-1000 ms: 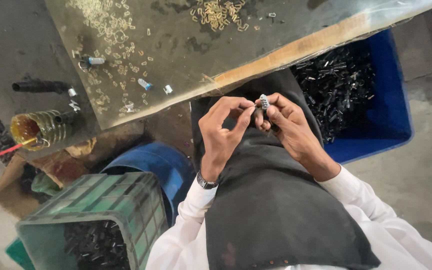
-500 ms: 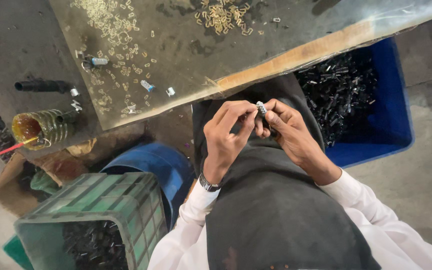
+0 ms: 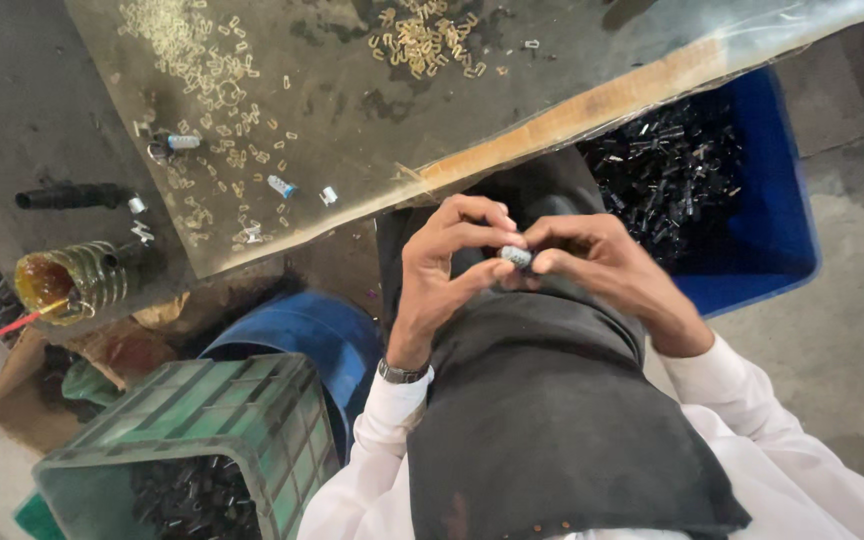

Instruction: The person sits at a workbench assembling lock cylinder cores. They pick small metal pin components from the table, insert them one at a time into the cylinder held in one hand, and set finished cylinders aside while reaching for the next part.

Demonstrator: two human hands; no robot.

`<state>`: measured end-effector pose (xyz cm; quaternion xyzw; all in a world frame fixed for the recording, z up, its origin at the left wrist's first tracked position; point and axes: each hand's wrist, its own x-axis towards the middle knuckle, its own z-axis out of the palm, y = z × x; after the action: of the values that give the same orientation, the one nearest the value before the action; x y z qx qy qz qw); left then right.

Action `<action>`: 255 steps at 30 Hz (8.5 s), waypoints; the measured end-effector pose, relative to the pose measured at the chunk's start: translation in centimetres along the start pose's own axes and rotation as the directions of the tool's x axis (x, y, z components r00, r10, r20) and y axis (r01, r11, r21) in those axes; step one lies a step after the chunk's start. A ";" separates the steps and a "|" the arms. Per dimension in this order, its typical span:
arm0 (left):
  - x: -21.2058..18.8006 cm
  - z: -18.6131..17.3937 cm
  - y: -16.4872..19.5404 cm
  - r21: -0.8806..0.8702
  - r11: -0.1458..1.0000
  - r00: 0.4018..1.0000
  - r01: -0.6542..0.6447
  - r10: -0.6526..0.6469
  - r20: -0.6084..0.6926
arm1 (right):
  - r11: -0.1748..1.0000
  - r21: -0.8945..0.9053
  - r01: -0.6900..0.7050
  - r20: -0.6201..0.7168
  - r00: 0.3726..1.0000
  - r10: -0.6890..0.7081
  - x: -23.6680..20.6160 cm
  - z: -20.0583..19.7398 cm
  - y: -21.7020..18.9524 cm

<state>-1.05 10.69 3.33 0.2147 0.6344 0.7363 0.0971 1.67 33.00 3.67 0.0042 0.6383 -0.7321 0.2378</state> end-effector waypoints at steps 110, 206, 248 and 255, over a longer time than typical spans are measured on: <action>-1.2 3.5 -1.5 0.772 0.558 0.953 -0.303 0.179 0.245 | 0.975 -0.188 -0.119 -0.408 0.913 0.032 -0.4 -0.8 5.1; -2.4 -0.2 -1.0 -0.019 0.977 0.884 0.212 -0.200 -0.422 | 0.832 0.554 -0.037 -0.084 0.991 0.100 2.9 3.2 3.8; -3.6 -2.3 2.5 0.532 0.846 0.909 0.029 0.199 -0.366 | 0.939 0.303 0.160 -0.104 0.985 -0.135 3.2 7.0 2.7; -5.3 -5.6 -0.6 -0.191 0.973 0.942 0.128 -0.180 -0.282 | 0.953 0.251 0.171 -0.011 0.985 -0.174 4.3 8.2 2.2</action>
<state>1.15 3.61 1.17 0.0419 0.5914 0.8017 0.0759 1.03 23.72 1.79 -0.0256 0.5373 -0.8248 0.1743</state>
